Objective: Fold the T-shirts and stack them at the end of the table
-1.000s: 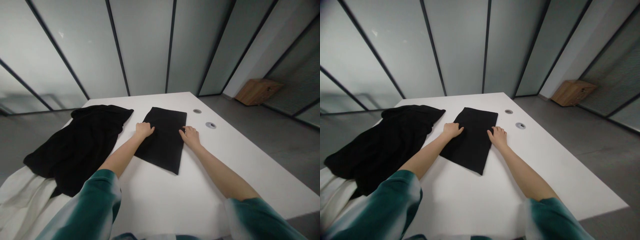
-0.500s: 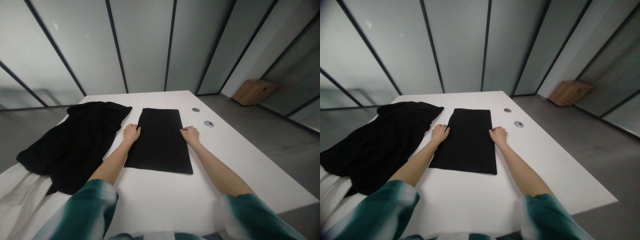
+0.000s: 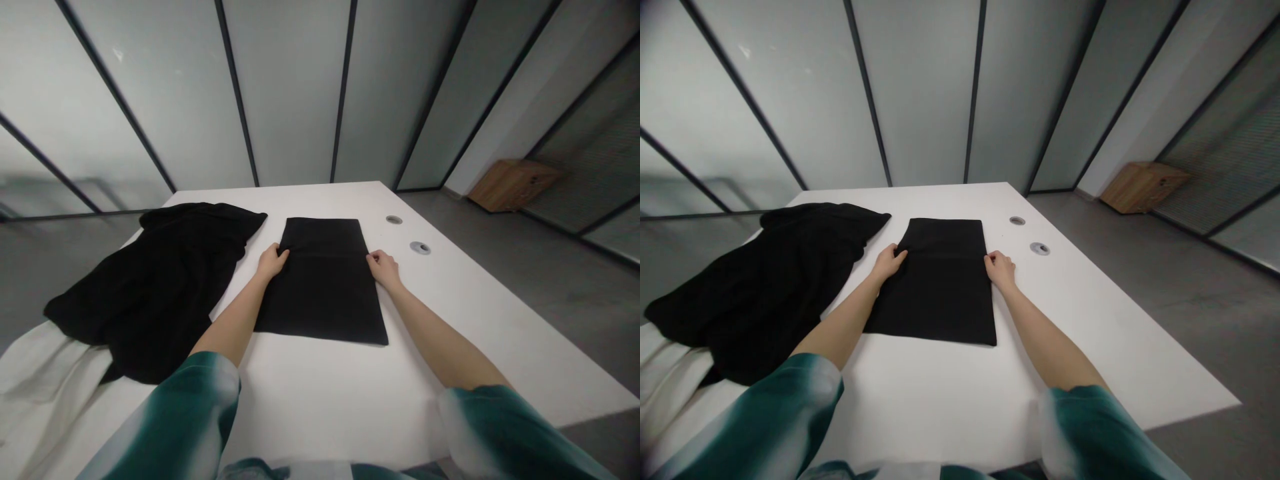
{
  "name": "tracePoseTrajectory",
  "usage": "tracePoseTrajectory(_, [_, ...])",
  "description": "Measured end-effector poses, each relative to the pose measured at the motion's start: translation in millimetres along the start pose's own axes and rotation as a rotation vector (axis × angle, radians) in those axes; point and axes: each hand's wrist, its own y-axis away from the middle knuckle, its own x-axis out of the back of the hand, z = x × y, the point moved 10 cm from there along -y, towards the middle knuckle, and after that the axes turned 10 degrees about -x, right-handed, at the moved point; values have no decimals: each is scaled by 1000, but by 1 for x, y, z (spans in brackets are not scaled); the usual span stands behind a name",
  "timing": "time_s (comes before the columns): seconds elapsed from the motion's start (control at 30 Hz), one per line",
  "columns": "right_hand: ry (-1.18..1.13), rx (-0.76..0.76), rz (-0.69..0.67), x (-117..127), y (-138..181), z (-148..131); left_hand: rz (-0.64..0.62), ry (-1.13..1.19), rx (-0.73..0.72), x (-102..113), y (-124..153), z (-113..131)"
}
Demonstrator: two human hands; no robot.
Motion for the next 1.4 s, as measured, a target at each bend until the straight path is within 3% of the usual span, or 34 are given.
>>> tracePoseTrajectory(0.17, [-393, -2, -53, 0, -9, 8, 49, 646, 111, -9, 3, -14])
tracePoseTrajectory(0.3, [-625, -73, -91, -2, -12, 17, 101, 903, 107, -8, 5, -13])
tracePoseTrajectory(0.43, [-794, -135, -83, -2, -10, 20, 103, 897, 46, -2, 4, -6])
tracePoseTrajectory(0.57, [-888, -93, -15, 15, -10, 8, 207, 877, -45, 23, -1, 6])
tracePoseTrajectory(0.67, [-890, 37, 35, 46, -14, -16, 285, 898, -129, 59, -8, 24])
tracePoseTrajectory(0.8, [-898, 185, 111, 106, -26, -51, 339, 922, -257, 123, -18, 59])
tracePoseTrajectory(0.93, [-917, 286, 143, 148, -39, -85, 367, 887, -264, 166, -29, 81])
tracePoseTrajectory(1.0, [-960, 291, 126, 151, -48, -96, 364, 845, -212, 171, -38, 81])
tracePoseTrajectory(1.17, [-922, 190, 51, 130, -81, -119, 317, 752, -69, 160, -74, 72])
tracePoseTrajectory(1.3, [-893, 265, 97, 142, -89, -137, 398, 765, -175, 177, -87, 81])
tracePoseTrajectory(1.4, [-848, 317, 135, 152, -66, -130, 423, 705, -235, 186, -67, 77])
